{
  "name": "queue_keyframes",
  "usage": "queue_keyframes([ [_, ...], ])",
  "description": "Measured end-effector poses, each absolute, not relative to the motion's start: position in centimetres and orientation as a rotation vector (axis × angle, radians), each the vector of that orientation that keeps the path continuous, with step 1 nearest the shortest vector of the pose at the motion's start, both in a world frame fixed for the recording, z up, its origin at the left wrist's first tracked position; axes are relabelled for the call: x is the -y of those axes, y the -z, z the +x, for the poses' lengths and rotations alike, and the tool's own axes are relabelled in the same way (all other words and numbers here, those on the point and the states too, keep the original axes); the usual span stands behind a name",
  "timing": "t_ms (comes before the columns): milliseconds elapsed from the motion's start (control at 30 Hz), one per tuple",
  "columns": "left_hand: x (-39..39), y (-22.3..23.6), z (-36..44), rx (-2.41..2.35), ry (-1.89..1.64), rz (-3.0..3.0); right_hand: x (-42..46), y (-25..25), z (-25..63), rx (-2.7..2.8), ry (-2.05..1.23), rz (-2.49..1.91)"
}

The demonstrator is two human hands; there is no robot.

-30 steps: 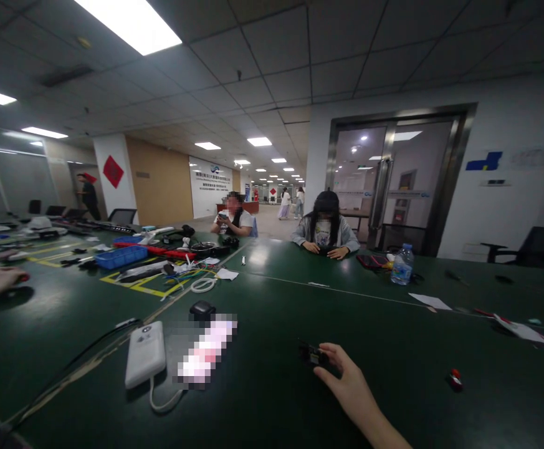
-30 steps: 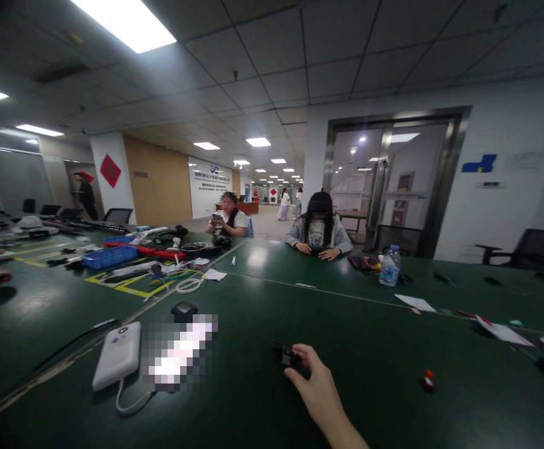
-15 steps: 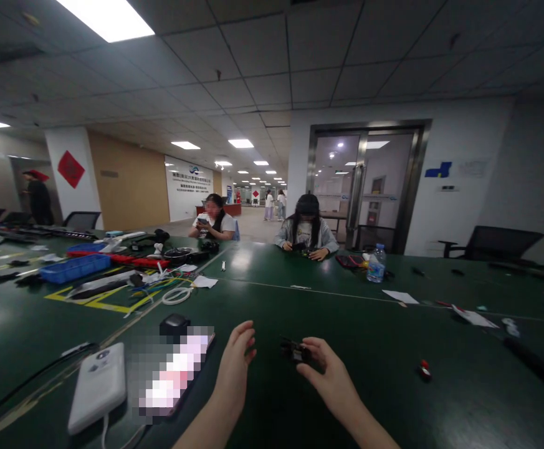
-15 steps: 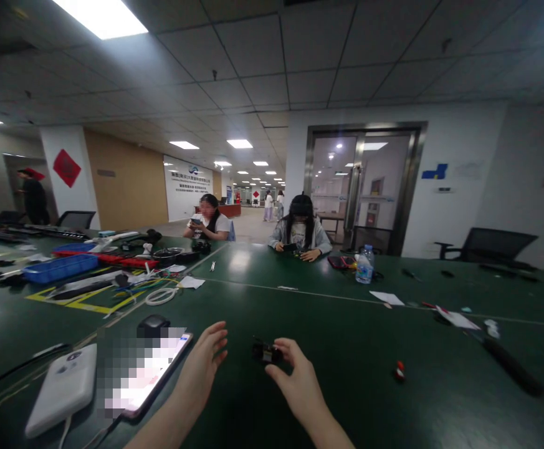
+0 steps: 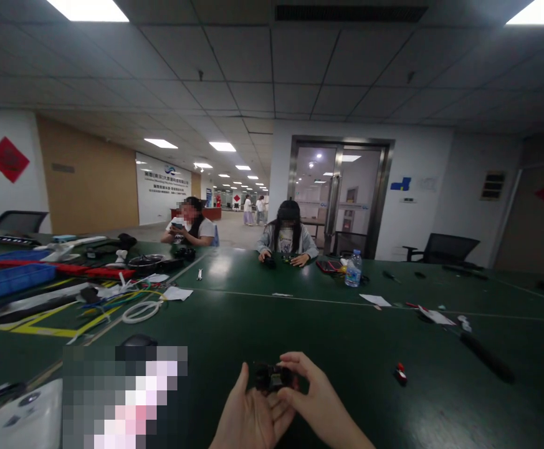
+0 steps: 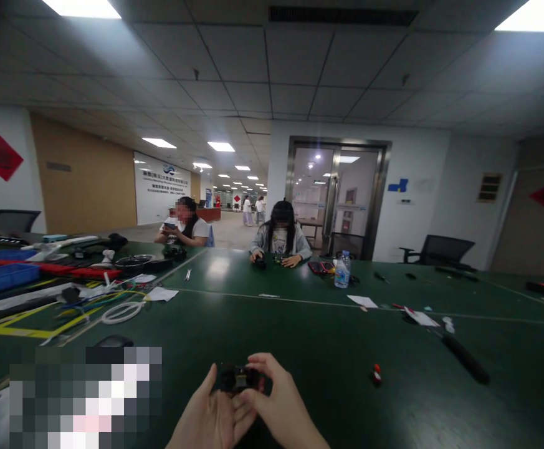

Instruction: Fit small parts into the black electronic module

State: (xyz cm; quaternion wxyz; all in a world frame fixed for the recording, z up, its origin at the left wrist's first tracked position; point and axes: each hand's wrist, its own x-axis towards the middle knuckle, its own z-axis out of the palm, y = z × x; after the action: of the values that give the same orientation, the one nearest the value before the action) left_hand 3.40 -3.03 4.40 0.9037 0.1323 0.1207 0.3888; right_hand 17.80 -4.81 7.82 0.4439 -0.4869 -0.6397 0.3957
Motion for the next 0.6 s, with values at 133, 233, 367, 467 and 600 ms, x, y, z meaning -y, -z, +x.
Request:
queue_keyframes([
  [133,3.2,-3.8,2.9,-0.252,-0.799,0.314,5.4,-7.3,17.7,1.628,-0.907,-1.246],
  [233,3.4,-3.8,2.9,-0.28,-0.803,0.311,5.4,-6.8,17.5,1.629,-0.866,-1.275],
  [367,3.5,-4.3,2.9,-0.315,-0.817,0.297,5.3,-6.6,17.6,1.634,-0.866,-1.29],
  [467,3.5,-4.6,2.9,-0.336,-0.814,0.3,5.2,-6.7,17.7,1.619,-0.874,-1.273],
  [600,3.1,-4.6,2.5,-0.411,-0.842,0.399,4.9,-6.6,17.8,1.56,-0.869,-1.25],
])
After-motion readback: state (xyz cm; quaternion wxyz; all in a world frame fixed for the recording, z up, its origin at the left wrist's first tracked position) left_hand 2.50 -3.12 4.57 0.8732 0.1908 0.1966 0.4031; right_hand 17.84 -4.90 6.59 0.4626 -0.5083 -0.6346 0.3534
